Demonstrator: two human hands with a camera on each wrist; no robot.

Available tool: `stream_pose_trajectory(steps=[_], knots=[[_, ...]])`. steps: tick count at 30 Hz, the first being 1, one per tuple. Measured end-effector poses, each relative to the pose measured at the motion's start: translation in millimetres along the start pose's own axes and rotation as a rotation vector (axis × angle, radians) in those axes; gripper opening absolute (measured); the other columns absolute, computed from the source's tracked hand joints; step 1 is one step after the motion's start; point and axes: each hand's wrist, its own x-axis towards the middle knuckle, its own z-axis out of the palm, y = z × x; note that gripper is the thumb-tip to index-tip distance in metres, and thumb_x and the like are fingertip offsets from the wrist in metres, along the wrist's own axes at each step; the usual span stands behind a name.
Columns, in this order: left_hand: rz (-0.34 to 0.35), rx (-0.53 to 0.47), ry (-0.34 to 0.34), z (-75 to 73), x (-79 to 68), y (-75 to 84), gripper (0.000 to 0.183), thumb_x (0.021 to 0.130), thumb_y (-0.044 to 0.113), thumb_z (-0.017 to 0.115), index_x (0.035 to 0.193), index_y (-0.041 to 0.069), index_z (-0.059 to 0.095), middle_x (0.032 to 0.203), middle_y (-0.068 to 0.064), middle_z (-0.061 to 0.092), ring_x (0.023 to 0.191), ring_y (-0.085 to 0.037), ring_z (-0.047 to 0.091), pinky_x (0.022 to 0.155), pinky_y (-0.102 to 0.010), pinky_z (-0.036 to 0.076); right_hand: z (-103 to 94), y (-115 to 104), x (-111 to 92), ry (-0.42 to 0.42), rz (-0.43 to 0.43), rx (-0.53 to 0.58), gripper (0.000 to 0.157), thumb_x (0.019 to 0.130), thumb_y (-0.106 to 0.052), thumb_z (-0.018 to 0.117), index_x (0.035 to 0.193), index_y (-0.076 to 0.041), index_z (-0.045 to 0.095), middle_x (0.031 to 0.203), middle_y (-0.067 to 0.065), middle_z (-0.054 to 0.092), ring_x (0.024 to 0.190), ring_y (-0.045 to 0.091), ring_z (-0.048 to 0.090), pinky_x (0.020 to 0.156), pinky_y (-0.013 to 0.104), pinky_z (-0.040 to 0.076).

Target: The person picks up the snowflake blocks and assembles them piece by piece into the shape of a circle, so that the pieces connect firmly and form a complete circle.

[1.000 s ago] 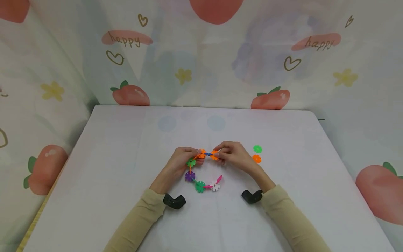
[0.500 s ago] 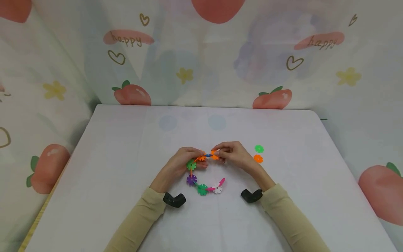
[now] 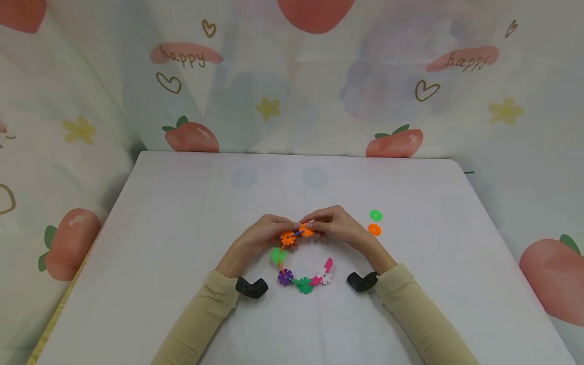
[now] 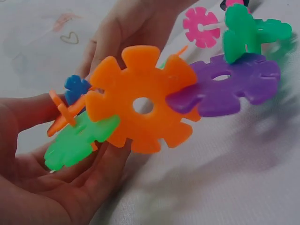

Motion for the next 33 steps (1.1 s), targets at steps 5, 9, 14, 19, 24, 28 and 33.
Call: stream_pose_trajectory(steps=[5, 9, 14, 19, 24, 28, 33], knots=[[-0.027, -0.02, 0.03, 2.6, -0.4, -1.7, 0.03, 0.101, 0.011, 0.064, 0.12, -0.011, 0.07, 0.098, -0.015, 0.074, 0.075, -0.017, 0.073, 0.075, -0.031, 0.064, 0.2, -1.4, -3.2, 0.003, 0.005, -0.045, 0.024, 0.102, -0.023, 0.066, 0.122, -0.015, 0.077, 0.085, 0.008, 0.072, 0.071, 0.022, 0.059, 0.064, 0.026, 0.051], [-0.04, -0.023, 0.049, 5.2, -0.6, -1.7, 0.03, 0.102, 0.011, 0.062, 0.12, -0.012, 0.069, 0.099, -0.016, 0.074, 0.074, -0.017, 0.073, 0.075, -0.031, 0.064, -10.9, 0.6, -14.9, 0.049, 0.034, -0.068, 0.024, 0.103, -0.021, 0.064, 0.122, -0.012, 0.075, 0.089, 0.011, 0.074, 0.073, 0.025, 0.061, 0.065, 0.028, 0.053], [-0.043, -0.016, 0.088, 6.7, -2.6, 1.6, 0.029, 0.102, 0.009, 0.062, 0.12, -0.011, 0.07, 0.105, -0.018, 0.074, 0.08, -0.016, 0.073, 0.077, -0.03, 0.063, -36.7, 5.8, -37.5, 0.128, 0.075, -0.121, 0.022, 0.101, -0.017, 0.065, 0.119, -0.006, 0.074, 0.097, 0.013, 0.075, 0.079, 0.031, 0.064, 0.067, 0.032, 0.057], [-0.035, -0.013, 0.104, 5.0, -3.7, 1.6, 0.028, 0.101, 0.009, 0.064, 0.12, -0.011, 0.07, 0.108, -0.016, 0.074, 0.082, -0.013, 0.072, 0.078, -0.026, 0.062, -60.9, 16.3, -61.6, 0.202, 0.136, -0.177, 0.023, 0.097, -0.022, 0.074, 0.113, -0.006, 0.075, 0.095, 0.014, 0.073, 0.079, 0.027, 0.065, 0.068, 0.03, 0.057], [-0.012, -0.041, 0.086, 3.1, -3.4, 0.3, 0.029, 0.102, 0.009, 0.061, 0.121, -0.012, 0.069, 0.106, -0.018, 0.073, 0.079, -0.014, 0.071, 0.077, -0.027, 0.063, -75.2, 27.8, -80.2, 0.254, 0.186, -0.202, 0.025, 0.095, -0.022, 0.075, 0.113, -0.005, 0.074, 0.096, 0.013, 0.074, 0.078, 0.021, 0.067, 0.07, 0.027, 0.056], [0.003, -0.061, 0.065, 3.6, -3.4, 0.2, 0.029, 0.104, 0.009, 0.058, 0.122, -0.014, 0.067, 0.105, -0.018, 0.07, 0.076, -0.016, 0.07, 0.078, -0.032, 0.064, -81.9, 33.6, -90.4, 0.281, 0.214, -0.2, 0.027, 0.094, -0.021, 0.076, 0.114, -0.003, 0.073, 0.102, 0.014, 0.076, 0.08, 0.018, 0.069, 0.072, 0.026, 0.057], [-0.007, -0.058, 0.079, 6.1, -3.4, 0.8, 0.028, 0.104, 0.01, 0.06, 0.12, -0.012, 0.068, 0.102, -0.017, 0.07, 0.073, -0.016, 0.07, 0.076, -0.031, 0.064, -86.2, 38.2, -98.2, 0.333, 0.233, -0.246, 0.031, 0.093, -0.018, 0.077, 0.117, 0.0, 0.071, 0.106, 0.016, 0.075, 0.082, 0.017, 0.07, 0.071, 0.024, 0.057]])
